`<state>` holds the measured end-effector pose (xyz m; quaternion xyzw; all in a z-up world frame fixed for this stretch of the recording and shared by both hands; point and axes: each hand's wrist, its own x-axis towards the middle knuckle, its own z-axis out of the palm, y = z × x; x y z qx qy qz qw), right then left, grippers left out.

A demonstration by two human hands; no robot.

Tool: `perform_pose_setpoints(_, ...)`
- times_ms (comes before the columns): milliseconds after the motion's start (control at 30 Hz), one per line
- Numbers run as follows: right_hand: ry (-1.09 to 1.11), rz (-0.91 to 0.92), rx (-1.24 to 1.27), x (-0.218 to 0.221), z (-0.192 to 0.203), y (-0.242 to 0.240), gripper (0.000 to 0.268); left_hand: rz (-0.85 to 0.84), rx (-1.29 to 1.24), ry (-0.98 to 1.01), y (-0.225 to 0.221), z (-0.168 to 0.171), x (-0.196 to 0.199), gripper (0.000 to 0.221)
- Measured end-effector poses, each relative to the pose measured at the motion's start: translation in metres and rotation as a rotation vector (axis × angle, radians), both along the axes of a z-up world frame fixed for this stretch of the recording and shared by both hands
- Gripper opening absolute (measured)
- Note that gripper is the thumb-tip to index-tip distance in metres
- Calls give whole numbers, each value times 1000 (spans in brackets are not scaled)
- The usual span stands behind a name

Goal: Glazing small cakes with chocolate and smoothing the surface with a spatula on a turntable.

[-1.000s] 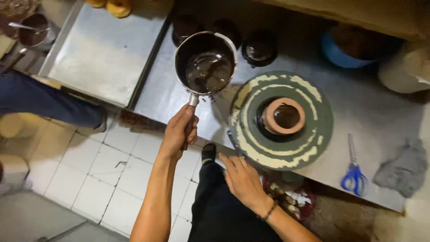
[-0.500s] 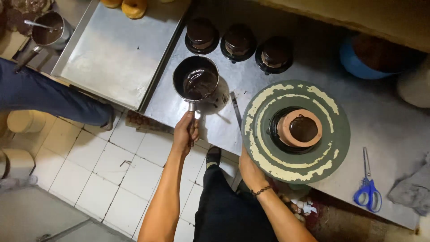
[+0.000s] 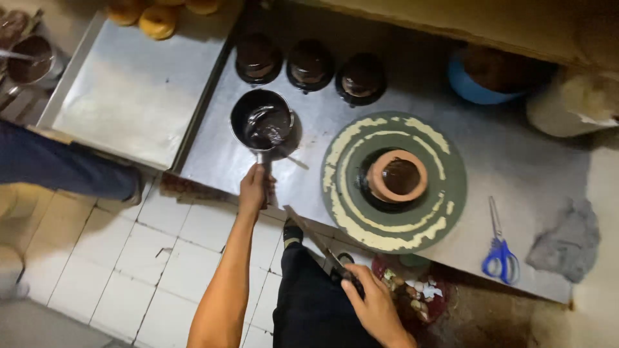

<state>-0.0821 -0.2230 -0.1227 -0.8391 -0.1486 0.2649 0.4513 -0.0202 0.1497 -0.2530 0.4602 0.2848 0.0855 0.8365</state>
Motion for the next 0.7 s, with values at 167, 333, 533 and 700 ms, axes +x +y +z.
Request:
perform_pose_setpoints(167,-635,-325,-72,4,70,-35,29,228,1053,314,-28,32,-8,53)
perform_pose_setpoints(333,-812,-457,-513,32,93,-89,46,134,957,241,-105,59,-16,51)
perform_pose_setpoints(533,-834,-463,-576,41,89,-98,37,-32,237,148,-161,79,-17,56)
perform_pose_setpoints(700,-875,-447,-532,41,89,-88,36,-41,157,129,-172,72,-30,55)
